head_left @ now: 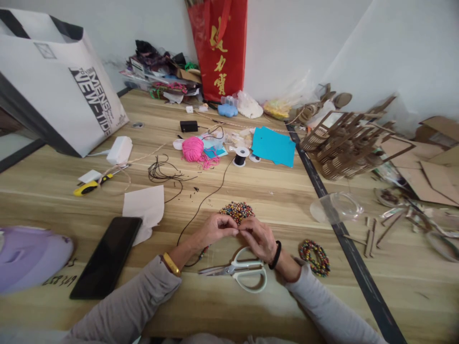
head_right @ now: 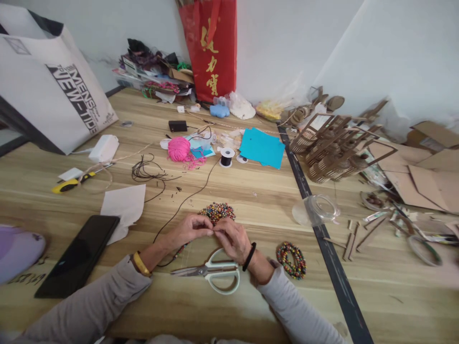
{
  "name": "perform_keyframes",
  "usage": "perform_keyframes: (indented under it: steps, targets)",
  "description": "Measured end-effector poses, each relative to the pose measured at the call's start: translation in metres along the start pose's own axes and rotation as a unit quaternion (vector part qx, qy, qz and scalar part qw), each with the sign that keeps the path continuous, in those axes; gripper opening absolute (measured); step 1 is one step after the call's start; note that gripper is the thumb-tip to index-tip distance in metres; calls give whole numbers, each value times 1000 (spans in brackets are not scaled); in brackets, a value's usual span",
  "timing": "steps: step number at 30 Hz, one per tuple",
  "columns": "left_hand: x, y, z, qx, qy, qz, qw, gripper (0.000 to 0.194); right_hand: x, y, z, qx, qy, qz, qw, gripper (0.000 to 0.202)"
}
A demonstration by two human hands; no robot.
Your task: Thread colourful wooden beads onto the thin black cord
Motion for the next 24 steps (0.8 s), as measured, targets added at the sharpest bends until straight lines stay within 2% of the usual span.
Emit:
perform_keyframes:
  steps: [8,14,24]
  targets:
    - [2,0,4,-10,8,-3,1000,22,1,-1,5,-5,17,6,1000,11]
    - [1,0,3,-6,-6,-1,1000,16,1,-1,6,-5,23,3,1000,11]
    - [-1,6,-3,39,-12,-7,999,19,3,-2,12,4,52,8,999,15]
Point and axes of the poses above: each hand's wrist, its own x-axis away from the middle knuckle, its own y-axis out of the palm, z = x × y, the point moved 9 cm from there along -x, towards the middle knuckle, and after that the axes turned 1 degree about y, right-handed, at the moved point
